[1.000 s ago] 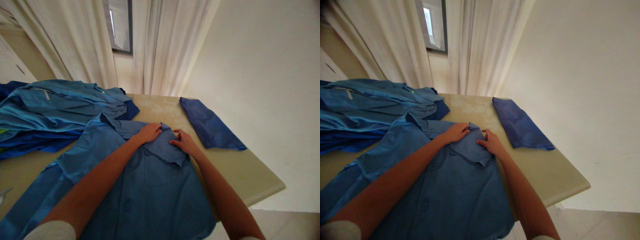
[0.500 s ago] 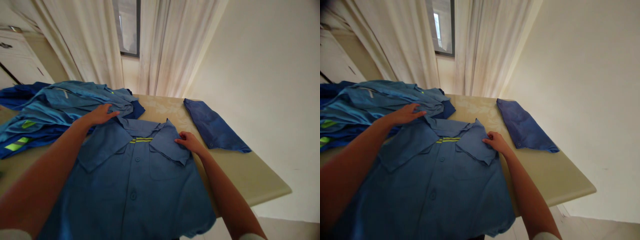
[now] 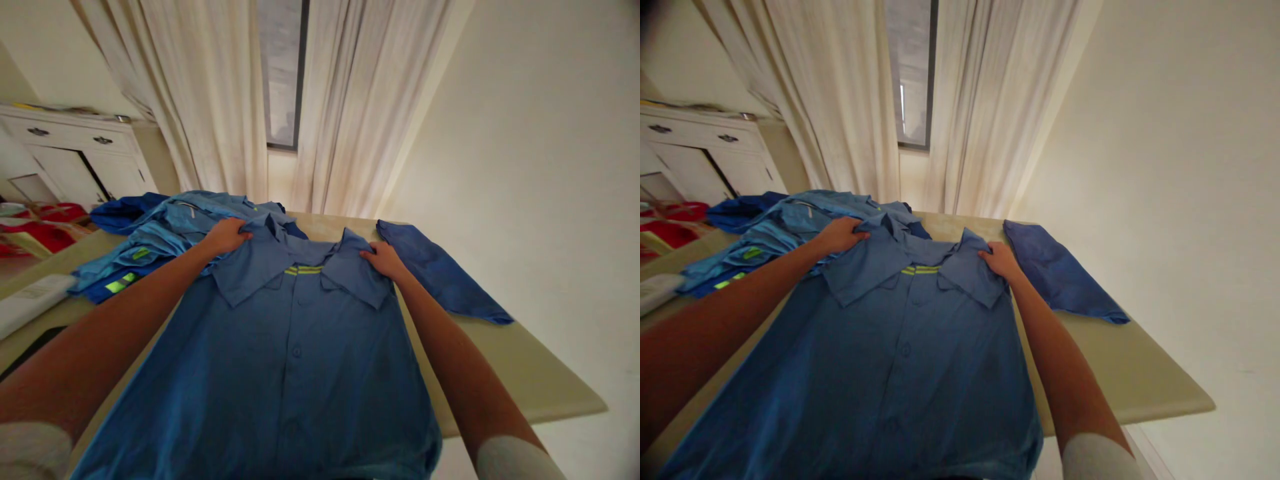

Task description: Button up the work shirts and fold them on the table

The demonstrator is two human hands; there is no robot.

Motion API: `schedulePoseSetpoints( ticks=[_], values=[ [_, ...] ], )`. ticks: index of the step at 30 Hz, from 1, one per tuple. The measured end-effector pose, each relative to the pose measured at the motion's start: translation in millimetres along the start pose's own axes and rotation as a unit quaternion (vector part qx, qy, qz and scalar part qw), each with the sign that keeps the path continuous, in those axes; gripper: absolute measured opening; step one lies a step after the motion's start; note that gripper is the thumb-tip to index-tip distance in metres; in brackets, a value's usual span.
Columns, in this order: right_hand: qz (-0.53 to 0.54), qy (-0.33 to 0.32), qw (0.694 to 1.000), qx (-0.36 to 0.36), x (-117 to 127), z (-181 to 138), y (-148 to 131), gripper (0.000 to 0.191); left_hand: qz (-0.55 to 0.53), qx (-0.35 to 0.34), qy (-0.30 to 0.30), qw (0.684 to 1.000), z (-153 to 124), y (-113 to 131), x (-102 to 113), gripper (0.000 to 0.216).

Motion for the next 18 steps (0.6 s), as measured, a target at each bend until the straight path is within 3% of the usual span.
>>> schedulePoseSetpoints(
  ticks=[4, 7, 10, 13, 15, 18],
  values=[
    [-0.113, 0.157, 0.98, -0.048, 27, 29, -35, 0.036, 0.04, 0.081, 0.118, 0.989, 6, 21, 30, 0.058],
    [-0.117, 0.208, 0.971, 0.019, 13, 11, -63, 0.051, 0.048, 0.02, 0.138, 0.989, -24, 39, 23, 0.075],
    [-0.094, 0.122, 0.982, 0.107, -17, -36, -72, 0.052, 0.048, -0.089, 0.073, 0.992, -83, 41, -9, 0.065],
    [-0.081, 0.034, 0.986, 0.143, -36, -100, -56, 0.056, 0.037, -0.122, 0.0, 0.992, -158, 26, -44, 0.064],
    [-0.081, 0.007, 0.989, 0.123, -38, -143, -33, 0.058, 0.016, -0.13, -0.034, 0.991, -210, 17, -58, 0.06],
    [-0.092, 0.031, 0.994, 0.041, -27, -200, 9, 0.061, -0.027, -0.133, -0.021, 0.991, -282, 12, -58, 0.056]
  ],
)
Point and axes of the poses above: each hand's wrist, its own z-axis towards the middle knuckle, its own x-axis out of the back of the hand, y = z × x, the point moved 6 cm from there along z, towards the middle knuckle, and after that the axes turned 10 degrees about z, right-handed, at the moved point
